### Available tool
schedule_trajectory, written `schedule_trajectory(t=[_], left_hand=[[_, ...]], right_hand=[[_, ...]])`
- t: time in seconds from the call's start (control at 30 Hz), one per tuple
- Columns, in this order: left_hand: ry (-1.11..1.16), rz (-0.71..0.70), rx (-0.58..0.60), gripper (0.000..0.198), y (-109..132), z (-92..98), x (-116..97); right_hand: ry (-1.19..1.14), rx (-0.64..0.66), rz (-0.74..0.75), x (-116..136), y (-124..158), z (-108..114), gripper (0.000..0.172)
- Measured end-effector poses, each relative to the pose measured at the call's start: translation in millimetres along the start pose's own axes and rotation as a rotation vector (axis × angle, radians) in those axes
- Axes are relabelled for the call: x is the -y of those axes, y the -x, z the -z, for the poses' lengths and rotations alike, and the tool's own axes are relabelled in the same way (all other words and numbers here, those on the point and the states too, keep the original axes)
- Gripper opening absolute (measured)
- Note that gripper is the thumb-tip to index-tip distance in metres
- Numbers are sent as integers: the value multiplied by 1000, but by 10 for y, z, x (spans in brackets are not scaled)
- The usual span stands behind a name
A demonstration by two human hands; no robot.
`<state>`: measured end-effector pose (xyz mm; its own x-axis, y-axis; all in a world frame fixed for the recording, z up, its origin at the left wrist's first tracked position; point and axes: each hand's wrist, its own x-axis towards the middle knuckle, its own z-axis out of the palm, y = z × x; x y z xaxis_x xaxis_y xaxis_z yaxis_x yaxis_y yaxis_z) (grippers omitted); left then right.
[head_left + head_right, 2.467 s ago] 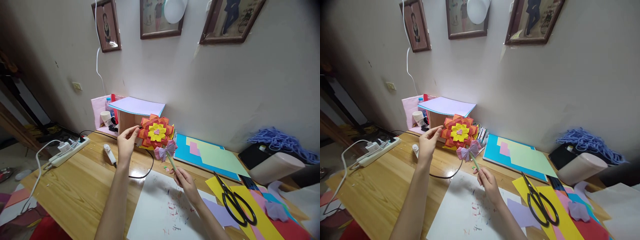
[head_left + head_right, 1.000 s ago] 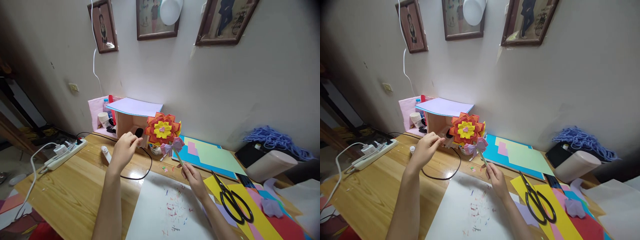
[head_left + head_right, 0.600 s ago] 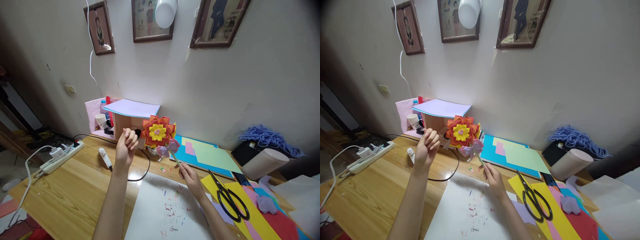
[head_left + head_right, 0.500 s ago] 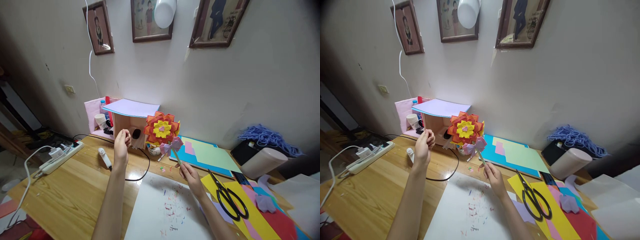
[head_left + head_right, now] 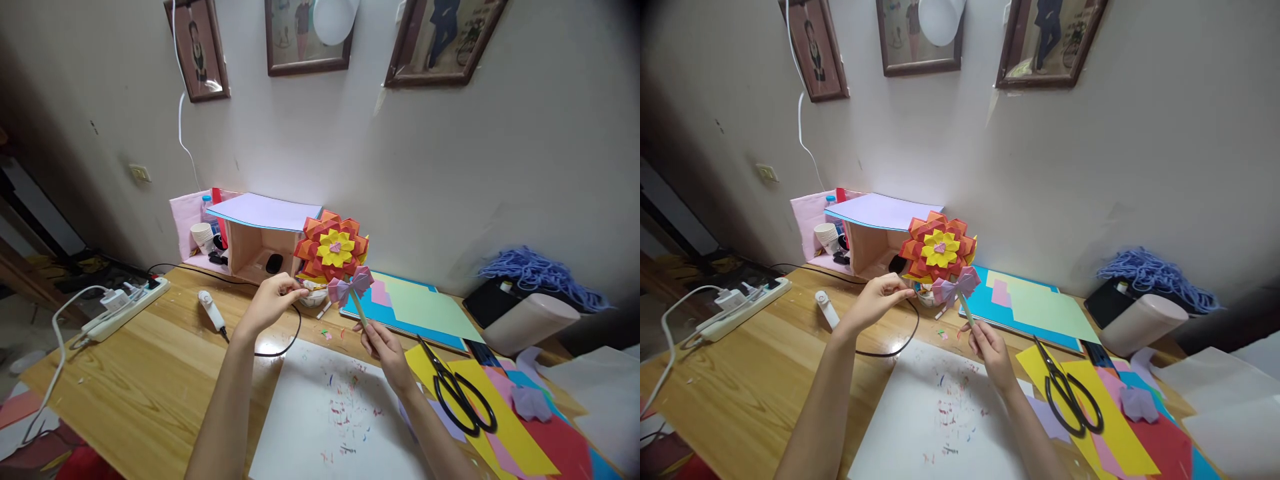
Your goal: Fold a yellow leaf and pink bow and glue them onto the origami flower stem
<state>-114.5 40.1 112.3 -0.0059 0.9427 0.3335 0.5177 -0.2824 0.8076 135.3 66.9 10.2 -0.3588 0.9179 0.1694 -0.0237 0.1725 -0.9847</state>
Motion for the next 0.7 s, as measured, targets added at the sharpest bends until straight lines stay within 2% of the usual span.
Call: schedule_trajectory(t=[0.07,0.17,0.27,0.4,0.5,0.6,0.7], left_hand=[[70,-19,14,24,-6,33,10],[294,-30,-70,24,-25,63,26],[664,-51,-172,24,-47,37,19],[1221,-39,-201,17,-76,-38,-39],[1450,0,-236,16,-97,-56,-63],[1411,36,-272,13,-118,-46,-13],[1013,87,-377,14,-139,-50,92]], right_hand=[[5,-10,4,-4,-2,17,32],[1,-25,8,-13,-9,35,32],[-5,-27,2,-7,-13,31,32],[-12,-8,-11,10,-7,17,34],[-16,-7,-7,10,-1,21,33],[-29,-15,6,6,-1,36,31],[-49,-39,14,11,-8,60,30]])
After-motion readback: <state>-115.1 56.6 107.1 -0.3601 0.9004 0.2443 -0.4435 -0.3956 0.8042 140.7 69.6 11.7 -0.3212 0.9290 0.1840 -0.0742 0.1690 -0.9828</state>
